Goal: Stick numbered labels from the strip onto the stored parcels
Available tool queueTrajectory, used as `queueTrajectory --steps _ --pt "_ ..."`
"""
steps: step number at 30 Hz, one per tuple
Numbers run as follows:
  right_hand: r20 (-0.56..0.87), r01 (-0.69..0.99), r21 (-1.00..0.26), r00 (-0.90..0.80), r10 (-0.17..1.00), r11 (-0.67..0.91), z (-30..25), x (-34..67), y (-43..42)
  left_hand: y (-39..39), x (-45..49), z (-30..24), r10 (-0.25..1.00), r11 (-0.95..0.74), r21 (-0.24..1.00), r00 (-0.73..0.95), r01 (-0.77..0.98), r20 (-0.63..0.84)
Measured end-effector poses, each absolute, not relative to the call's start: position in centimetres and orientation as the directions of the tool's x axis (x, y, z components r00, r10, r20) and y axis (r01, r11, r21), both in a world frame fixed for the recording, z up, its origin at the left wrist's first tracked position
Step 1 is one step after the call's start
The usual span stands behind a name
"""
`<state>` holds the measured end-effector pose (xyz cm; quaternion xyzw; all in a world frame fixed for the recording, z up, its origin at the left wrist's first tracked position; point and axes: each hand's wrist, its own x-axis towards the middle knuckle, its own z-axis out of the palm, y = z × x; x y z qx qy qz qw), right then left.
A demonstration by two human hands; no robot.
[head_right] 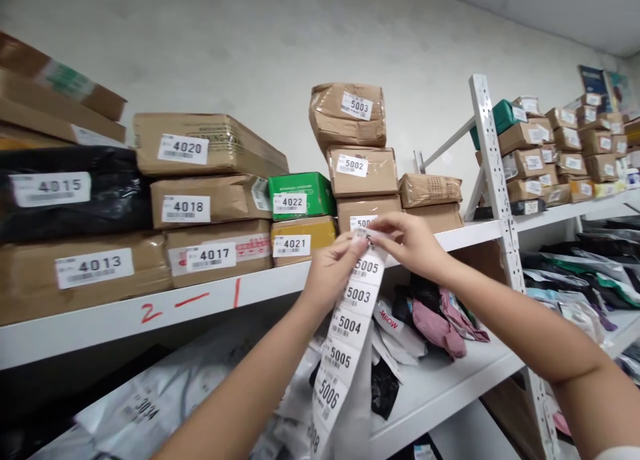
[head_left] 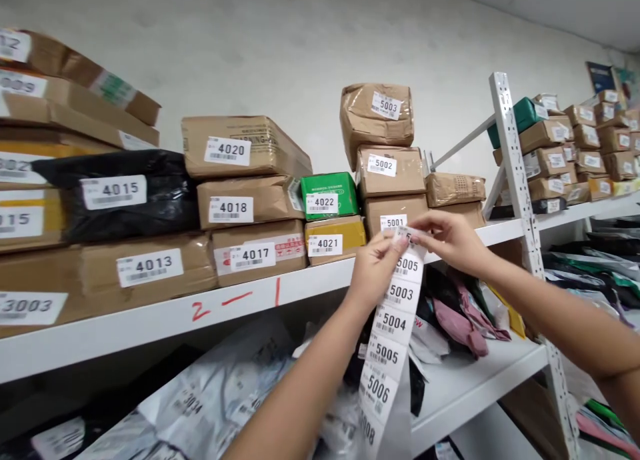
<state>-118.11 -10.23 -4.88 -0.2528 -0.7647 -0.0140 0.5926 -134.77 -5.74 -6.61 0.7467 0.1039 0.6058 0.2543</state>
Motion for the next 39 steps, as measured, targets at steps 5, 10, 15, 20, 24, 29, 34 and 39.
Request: queueTrajectory --steps 5,10,15,20,24,29,34,39 --pt "0.86 0.299 -0.51 0.199 0.47 0.807 -10.0 -114.9 -8.3 -5.8 -129.9 -9.9 0.662 -0.7 0.699 0.238 -0.142 0.711" --pt "0.847 0.253 -0.505 0.33 0.417 0.825 -10.7 -113.3 -6.7 -4.8 -126.4 -10.2 0.692 -0.704 0.707 0.155 -0.071 0.705" --pt "0.913 0.494 -0.383 0.33 0.239 0.78 -7.6 -110.1 -5.1 -3.9 -125.5 -9.3 0.663 -0.74 0.672 0.192 0.024 0.723" --pt "0.931 0.766 -0.352 0.227 0.287 0.538 -5.1 -107.1 -2.9 -4.2 -126.4 -9.5 0.612 -0.778 0.629 0.252 0.018 0.75" --pt "0.932 0.881 -0.311 0.208 0.297 0.357 -5.3 -107.0 -2.4 -4.4 -126.8 -9.8 0.599 -0.768 0.637 0.275 -0.07 0.752" --pt "0.946 0.875 -0.312 0.249 0.209 0.369 -5.9 -107.8 -3.6 -4.3 -126.7 -10.1 0.6 -0.761 0.637 0.24 -0.125 0.763" --pt "0.923 0.507 -0.369 0.106 0.369 0.779 -7.7 -108.7 -6.2 -4.0 -126.5 -10.1 0.595 -0.767 0.61 0.135 -0.2 0.792" --pt "0.798 0.106 -0.602 0.091 0.595 0.791 -9.7 -109.6 -8.0 -4.1 -126.2 -9.0 0.586 -0.748 0.629 0.232 -0.212 0.776"
